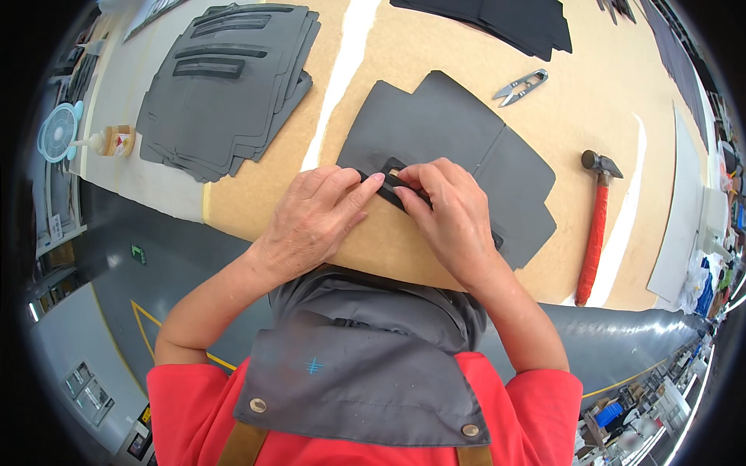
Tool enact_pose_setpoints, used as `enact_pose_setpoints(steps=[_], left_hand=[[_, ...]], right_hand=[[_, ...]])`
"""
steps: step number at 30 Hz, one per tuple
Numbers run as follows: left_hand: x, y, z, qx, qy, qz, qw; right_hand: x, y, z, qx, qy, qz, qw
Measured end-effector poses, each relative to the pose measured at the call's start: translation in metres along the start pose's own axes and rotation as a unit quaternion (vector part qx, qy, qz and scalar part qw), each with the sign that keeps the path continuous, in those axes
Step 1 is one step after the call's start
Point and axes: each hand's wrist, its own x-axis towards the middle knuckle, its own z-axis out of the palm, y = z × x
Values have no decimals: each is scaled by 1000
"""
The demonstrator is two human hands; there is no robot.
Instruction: Assembling and hammering a leather pocket component on a workshop table.
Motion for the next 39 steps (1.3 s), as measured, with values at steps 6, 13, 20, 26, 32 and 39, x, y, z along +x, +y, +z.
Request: enact_pose_setpoints(steps=[6,13,20,26,32,39], left_hand=[[5,-1,1,1,-6,13,1000],[9,-3,-4,5,-40,32,999],[13,-1,-8,25,-61,37,997],[19,-7,-16,-28,-82,14,996],[20,-16,-22,7,-133,54,990],[15,-28,-34,57,-134,97,985]], right_hand=[[-1,3,4,-4,28,-33,999],[-5,14,8,-28,54,-113,992],[-6,24,3,-129,39,-253,958],[-5,23,0,-148,20,-280,948],[-3,23,1,-145,25,-297,944],[5,17,4,-135,22,-338,931]])
